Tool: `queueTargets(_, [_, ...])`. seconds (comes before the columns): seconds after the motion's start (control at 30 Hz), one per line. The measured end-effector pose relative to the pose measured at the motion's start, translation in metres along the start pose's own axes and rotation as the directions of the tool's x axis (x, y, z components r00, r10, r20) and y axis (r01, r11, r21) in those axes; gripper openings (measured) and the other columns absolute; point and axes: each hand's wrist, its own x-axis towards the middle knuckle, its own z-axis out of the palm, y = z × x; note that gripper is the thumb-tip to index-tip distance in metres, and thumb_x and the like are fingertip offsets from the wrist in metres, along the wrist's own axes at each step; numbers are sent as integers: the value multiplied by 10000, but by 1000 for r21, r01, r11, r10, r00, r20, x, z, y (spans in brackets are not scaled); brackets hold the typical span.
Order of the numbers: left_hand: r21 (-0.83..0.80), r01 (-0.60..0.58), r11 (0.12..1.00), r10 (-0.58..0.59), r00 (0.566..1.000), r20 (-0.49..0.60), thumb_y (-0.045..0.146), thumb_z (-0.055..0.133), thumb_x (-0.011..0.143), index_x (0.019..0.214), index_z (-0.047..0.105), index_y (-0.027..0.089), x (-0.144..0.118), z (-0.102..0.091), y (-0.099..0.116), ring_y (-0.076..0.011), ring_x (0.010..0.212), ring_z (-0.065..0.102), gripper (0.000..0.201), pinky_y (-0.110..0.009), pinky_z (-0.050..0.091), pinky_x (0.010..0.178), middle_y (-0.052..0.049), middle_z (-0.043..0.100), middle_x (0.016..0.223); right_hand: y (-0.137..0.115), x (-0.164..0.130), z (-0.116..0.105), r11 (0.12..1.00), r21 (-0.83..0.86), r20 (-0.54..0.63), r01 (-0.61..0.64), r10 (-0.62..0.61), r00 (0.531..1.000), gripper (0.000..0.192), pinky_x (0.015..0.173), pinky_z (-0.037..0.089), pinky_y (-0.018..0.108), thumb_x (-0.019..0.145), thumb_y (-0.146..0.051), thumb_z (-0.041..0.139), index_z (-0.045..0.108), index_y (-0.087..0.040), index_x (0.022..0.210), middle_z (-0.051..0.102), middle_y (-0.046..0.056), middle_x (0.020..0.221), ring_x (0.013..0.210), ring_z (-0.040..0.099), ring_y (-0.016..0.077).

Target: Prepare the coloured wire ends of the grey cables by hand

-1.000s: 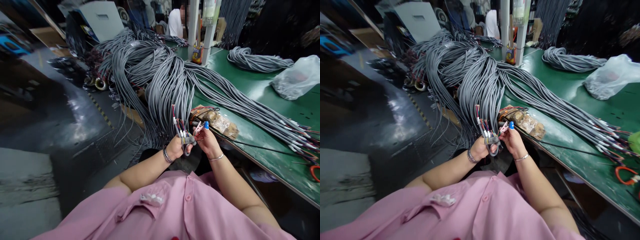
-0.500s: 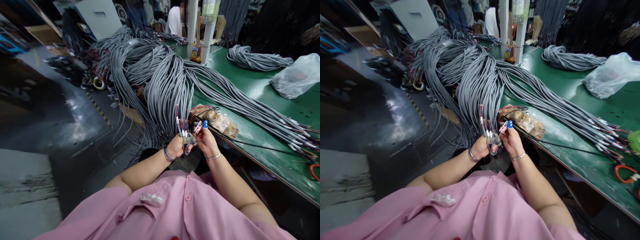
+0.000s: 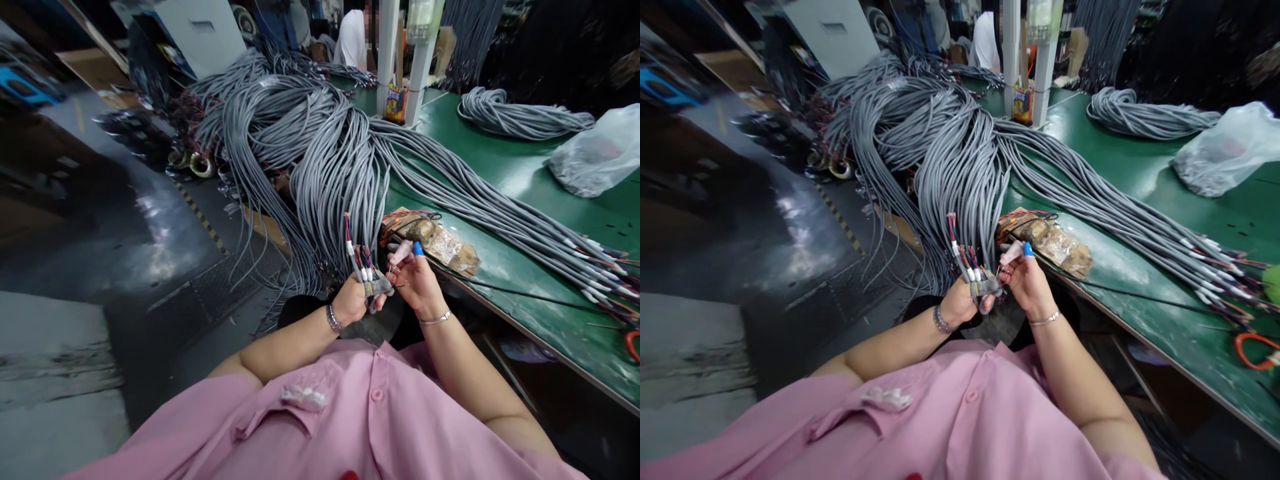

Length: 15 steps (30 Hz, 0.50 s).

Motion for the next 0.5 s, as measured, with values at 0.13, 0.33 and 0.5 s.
queueTargets(0.13, [-4, -58, 998, 58, 998, -38, 365, 733, 687, 698, 650, 110, -4, 4, -1, -99, 358, 477, 269, -213, 340, 353, -4, 569, 457, 1, -2, -1, 986, -126, -41, 108, -114, 993, 283, 547, 471, 216, 808, -470, 660, 676, -188, 835, 654, -7, 731, 592, 543, 95])
queueTargets(0.33, [-55, -72, 996, 67, 995, -76, 351, 731, 671, 692, 645, 121, 3, 6, 2, -94, 354, 469, 246, -227, 358, 365, -4, 588, 489, 11, 1, -7, 847, -430, -113, 313, -394, 912, 444, 573, 446, 248, 818, -616, 562, 676, -190, 764, 667, 16, 708, 595, 545, 114])
queueTargets(0.5, [-47, -42, 998, 37, 994, -101, 373, 740, 646, 690, 632, 125, 8, 6, 0, -97, 352, 469, 274, -228, 346, 354, -1, 584, 488, 9, 8, -3, 975, -155, -66, 161, -173, 983, 439, 525, 447, 252, 774, -622, 620, 657, -184, 798, 658, 10, 691, 553, 549, 116])
